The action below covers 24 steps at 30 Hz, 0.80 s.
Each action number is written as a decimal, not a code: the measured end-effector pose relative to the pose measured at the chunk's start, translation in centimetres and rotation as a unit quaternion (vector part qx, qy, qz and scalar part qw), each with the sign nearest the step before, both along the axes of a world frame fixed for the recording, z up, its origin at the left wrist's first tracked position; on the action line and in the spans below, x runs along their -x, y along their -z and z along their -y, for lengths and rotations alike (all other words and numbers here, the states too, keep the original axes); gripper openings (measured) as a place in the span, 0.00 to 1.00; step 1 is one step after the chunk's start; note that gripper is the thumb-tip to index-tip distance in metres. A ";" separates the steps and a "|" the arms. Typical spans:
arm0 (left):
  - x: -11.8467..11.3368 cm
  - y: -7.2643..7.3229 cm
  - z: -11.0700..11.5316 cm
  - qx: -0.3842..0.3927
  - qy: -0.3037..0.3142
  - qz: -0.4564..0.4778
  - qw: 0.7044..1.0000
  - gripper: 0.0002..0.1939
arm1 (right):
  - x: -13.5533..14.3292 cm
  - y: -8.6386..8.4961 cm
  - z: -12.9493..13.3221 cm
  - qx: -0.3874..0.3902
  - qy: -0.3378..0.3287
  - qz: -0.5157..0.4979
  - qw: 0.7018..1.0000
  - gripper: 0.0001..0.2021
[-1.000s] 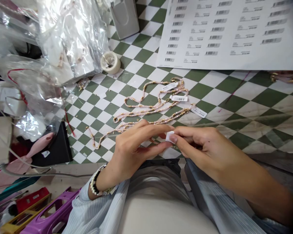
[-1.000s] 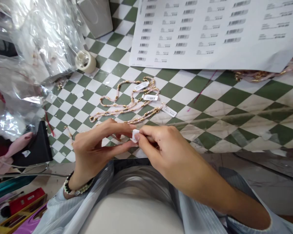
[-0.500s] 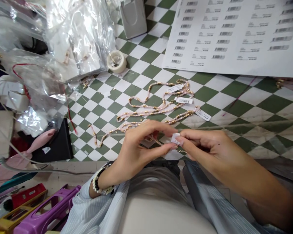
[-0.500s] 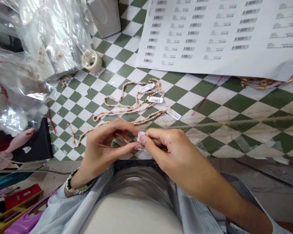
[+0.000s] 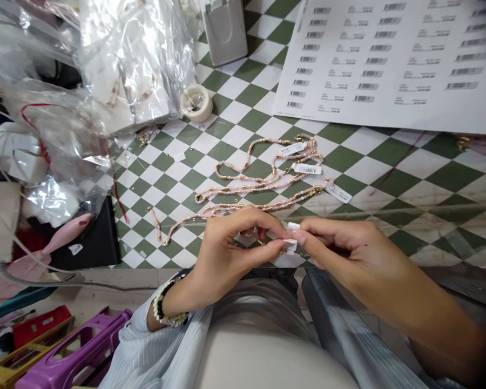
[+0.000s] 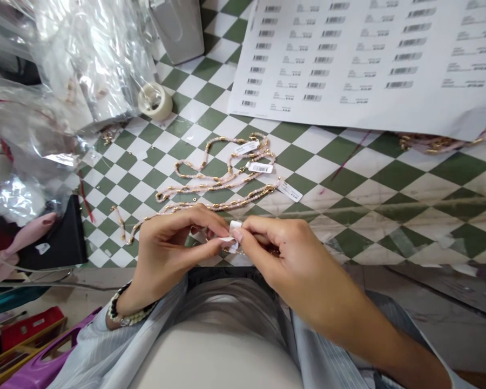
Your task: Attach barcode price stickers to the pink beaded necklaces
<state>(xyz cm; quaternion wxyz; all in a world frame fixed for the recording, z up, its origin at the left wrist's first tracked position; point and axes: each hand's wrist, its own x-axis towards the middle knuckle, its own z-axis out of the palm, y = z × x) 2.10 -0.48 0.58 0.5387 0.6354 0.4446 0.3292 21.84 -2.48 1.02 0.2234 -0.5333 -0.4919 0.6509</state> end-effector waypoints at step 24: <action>-1.0 0.1 0.2 0.187 -0.053 0.089 0.977 0.19 | -0.6 -0.1 -0.1 -0.038 -0.025 0.073 0.996 0.21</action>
